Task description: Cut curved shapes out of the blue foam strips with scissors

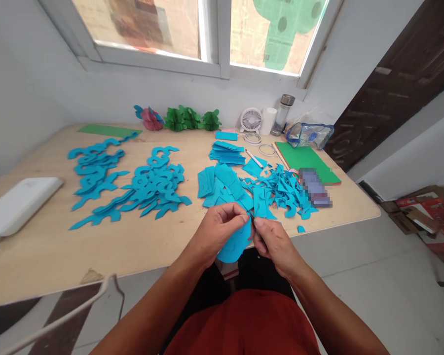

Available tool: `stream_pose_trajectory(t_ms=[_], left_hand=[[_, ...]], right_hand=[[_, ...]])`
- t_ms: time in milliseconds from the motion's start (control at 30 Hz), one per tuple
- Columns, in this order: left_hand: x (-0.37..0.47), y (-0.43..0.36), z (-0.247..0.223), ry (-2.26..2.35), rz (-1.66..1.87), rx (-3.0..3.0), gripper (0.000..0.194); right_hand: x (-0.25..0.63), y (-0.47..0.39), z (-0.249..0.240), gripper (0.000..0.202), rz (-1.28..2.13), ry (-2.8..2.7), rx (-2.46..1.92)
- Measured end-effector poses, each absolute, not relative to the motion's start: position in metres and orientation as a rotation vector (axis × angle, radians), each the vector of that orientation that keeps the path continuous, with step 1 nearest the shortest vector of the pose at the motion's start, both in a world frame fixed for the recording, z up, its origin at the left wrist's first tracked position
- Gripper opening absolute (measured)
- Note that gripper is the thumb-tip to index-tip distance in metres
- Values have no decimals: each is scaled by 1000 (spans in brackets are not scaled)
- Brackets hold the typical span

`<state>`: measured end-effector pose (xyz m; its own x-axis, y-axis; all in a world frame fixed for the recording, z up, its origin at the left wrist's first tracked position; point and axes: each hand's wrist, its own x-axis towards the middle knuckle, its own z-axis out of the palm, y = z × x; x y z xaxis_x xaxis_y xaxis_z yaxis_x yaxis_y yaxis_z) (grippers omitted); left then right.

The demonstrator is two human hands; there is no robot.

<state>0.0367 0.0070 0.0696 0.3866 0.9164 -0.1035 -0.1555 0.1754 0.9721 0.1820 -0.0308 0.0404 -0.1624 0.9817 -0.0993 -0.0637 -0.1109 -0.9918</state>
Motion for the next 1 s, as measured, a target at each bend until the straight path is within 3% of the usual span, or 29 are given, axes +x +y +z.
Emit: stream_pose_trajectory(t_ms=[1000], left_hand=[[36,-6,72,930,931,1105,16]], right_hand=[[177,-41,36,46,1517,-974,-1136]])
